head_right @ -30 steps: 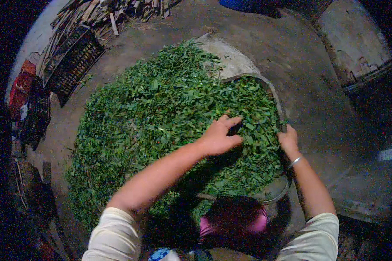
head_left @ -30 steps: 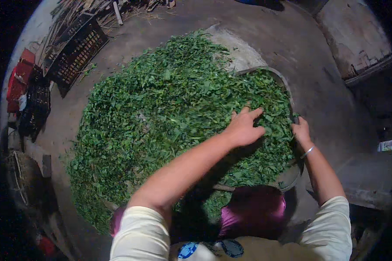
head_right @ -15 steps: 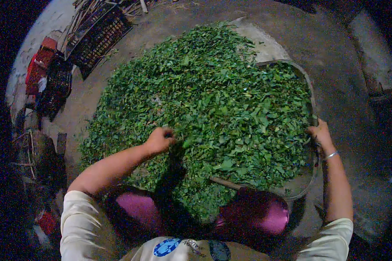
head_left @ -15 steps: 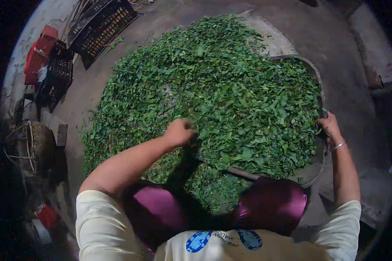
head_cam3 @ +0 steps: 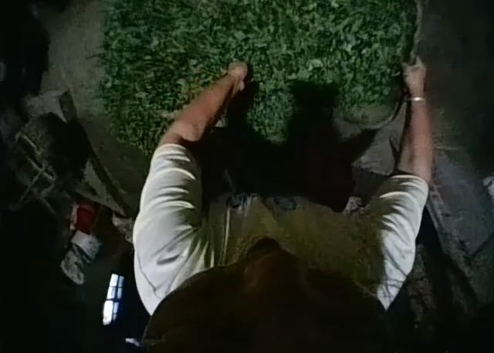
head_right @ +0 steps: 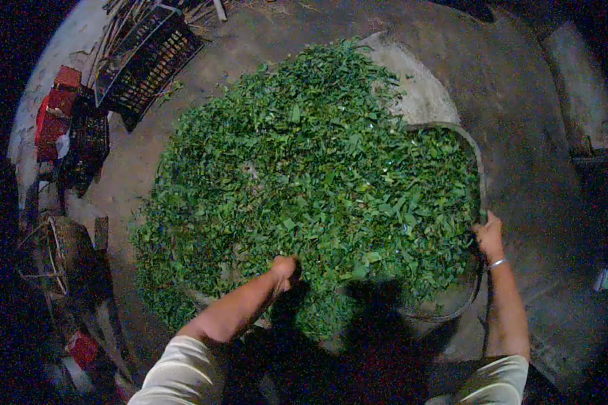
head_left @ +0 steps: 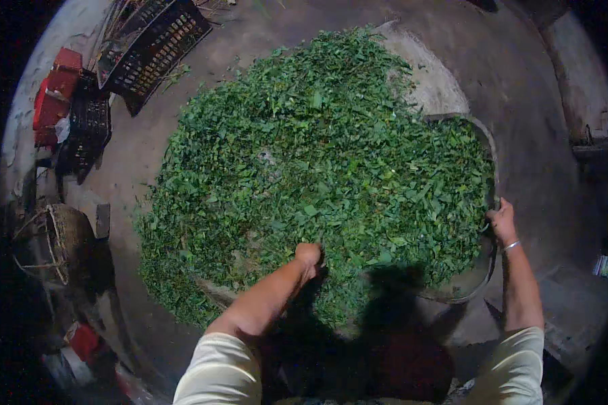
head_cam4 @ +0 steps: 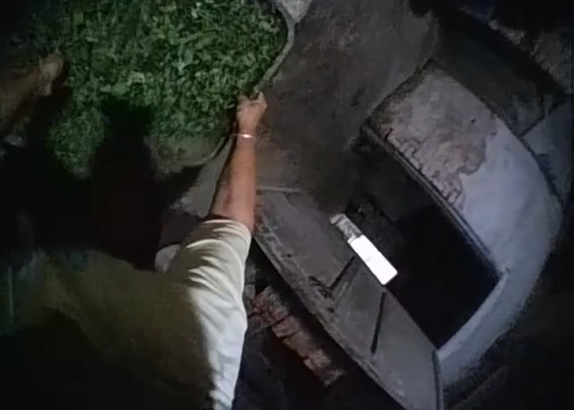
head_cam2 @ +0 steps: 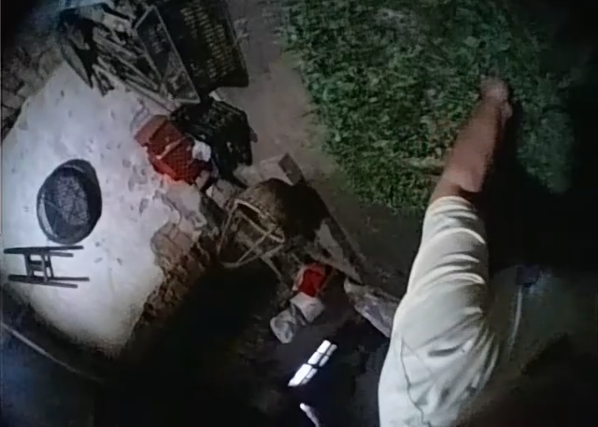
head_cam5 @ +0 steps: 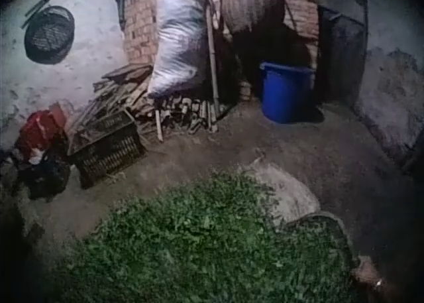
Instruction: Moving green leaves from a pile into an oven for drying or processing.
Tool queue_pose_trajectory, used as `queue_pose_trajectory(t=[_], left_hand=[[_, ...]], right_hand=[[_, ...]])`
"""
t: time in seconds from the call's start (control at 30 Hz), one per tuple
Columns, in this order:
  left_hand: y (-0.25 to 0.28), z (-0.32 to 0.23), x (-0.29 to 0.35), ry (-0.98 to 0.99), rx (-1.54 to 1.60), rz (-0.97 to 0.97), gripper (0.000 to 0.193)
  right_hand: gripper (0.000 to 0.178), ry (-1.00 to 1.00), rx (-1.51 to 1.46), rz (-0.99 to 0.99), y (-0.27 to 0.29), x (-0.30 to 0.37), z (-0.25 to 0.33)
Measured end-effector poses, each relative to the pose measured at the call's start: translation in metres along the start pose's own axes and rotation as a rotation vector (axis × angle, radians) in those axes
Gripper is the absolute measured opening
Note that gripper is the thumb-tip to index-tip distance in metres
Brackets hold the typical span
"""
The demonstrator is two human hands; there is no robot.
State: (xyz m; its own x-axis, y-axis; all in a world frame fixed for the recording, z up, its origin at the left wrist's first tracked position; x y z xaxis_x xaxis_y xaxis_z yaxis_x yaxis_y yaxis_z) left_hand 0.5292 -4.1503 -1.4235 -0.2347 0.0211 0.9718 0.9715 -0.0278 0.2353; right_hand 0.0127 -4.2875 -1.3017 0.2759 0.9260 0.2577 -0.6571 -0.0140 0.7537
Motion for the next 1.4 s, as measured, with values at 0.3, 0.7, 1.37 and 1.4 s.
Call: queue_pose_trajectory(t=[0.3, 0.7, 1.37, 1.4], left_hand=[[0.092, -0.02, 0.147, -0.206, -0.008, -0.185, 0.022], [0.14, -0.036, 0.42, -0.304, -0.185, -0.593, 0.027], [0.222, -0.002, 0.316, -0.729, 0.156, -0.356, 0.016], [0.222, 0.0, 0.322, -0.748, 0.216, -0.338, 0.018]], right_hand=[[0.029, -0.04, -0.396, 0.219, 0.015, 0.051, 0.07], [0.026, -0.18, -0.767, 0.383, 0.083, 0.071, 0.151], [0.02, 0.009, -0.814, 0.068, 0.015, 0.151, 0.149], [0.019, 0.013, -0.861, 0.072, 0.015, 0.158, 0.157]])
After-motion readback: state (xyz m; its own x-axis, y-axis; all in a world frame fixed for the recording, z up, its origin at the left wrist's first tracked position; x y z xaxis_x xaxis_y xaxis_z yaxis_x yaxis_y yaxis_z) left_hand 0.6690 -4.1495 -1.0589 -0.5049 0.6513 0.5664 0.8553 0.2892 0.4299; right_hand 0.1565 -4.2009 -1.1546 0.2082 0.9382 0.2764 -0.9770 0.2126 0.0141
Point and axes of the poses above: each hand's wrist, its own x-axis away from the middle knuckle, its own y-axis out of the back of the hand, z = x × y, the point moved 10 cm from there along -x, towards the middle knuckle, and after that the axes turned 7 degrees about y, right-handed, at the moved point
